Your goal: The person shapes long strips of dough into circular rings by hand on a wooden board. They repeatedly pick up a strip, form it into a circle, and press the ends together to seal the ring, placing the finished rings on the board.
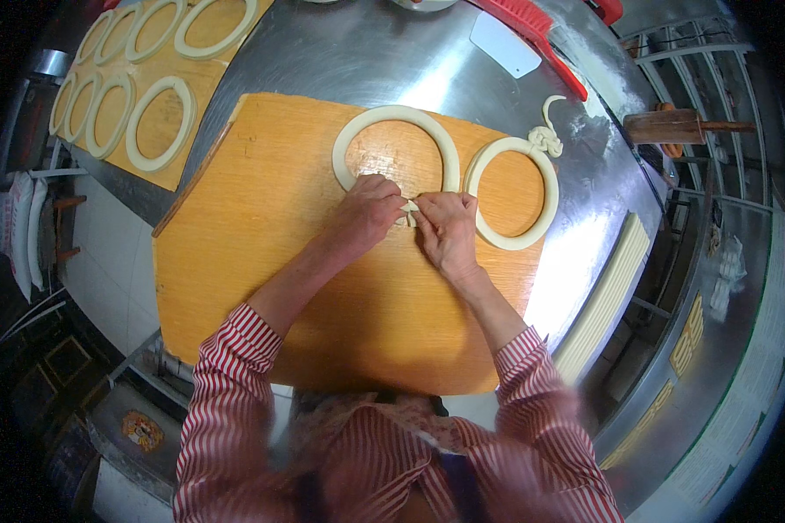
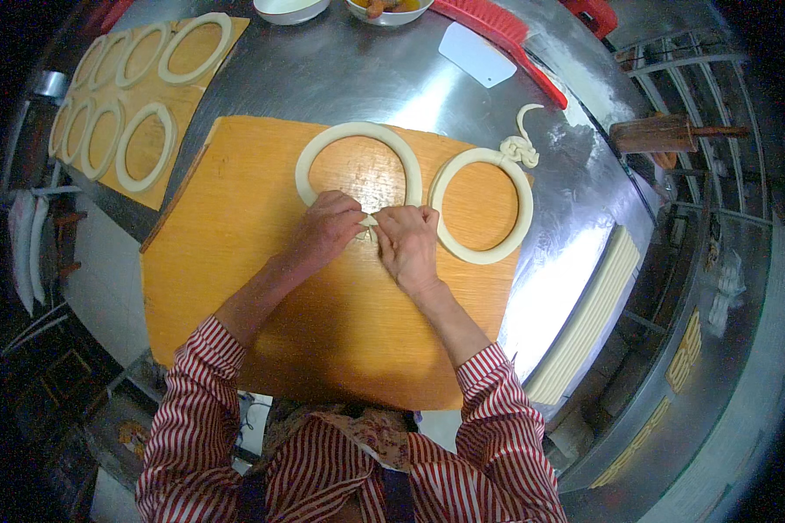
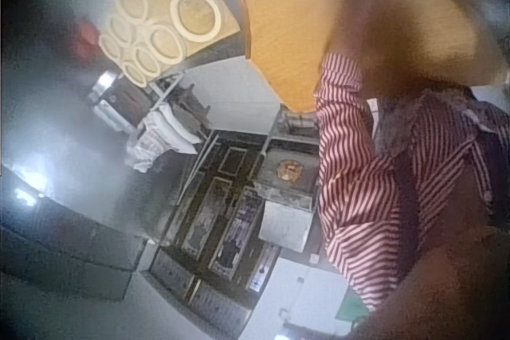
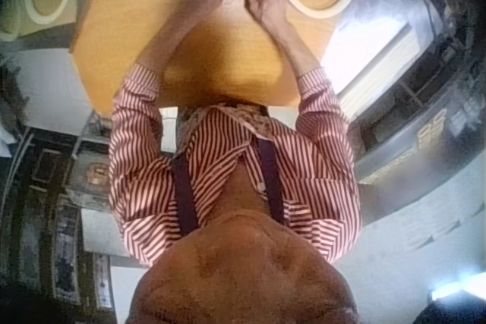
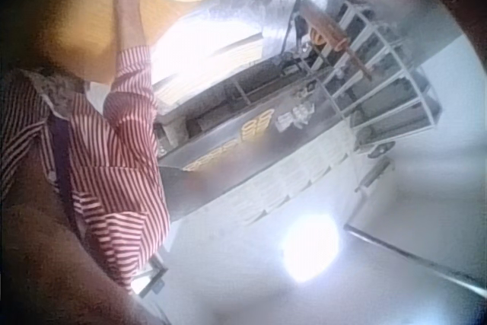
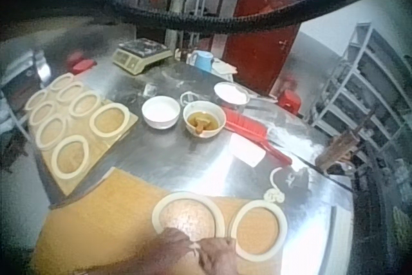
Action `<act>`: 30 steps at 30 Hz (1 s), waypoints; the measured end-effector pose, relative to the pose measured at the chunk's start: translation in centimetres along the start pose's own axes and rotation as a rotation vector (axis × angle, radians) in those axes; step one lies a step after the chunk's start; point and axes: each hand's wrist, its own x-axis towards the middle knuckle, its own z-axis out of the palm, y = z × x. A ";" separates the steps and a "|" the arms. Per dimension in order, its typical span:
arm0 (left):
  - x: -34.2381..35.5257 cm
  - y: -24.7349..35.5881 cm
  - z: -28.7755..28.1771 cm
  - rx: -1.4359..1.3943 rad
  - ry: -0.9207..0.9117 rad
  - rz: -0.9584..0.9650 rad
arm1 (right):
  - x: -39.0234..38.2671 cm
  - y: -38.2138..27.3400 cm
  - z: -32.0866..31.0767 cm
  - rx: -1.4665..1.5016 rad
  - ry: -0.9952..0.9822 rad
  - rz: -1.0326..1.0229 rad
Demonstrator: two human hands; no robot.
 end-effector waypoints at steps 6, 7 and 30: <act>-0.2 -0.3 0.7 0.059 -0.036 0.009 | -0.5 0.4 0.8 -0.029 0.022 -0.059; -0.1 -0.2 0.6 0.063 -0.046 0.006 | -0.6 0.4 0.8 -0.029 0.031 -0.059; -0.9 0.3 -2.7 -0.103 -0.136 -0.085 | 0.5 -1.8 -2.3 -0.012 -0.047 -0.125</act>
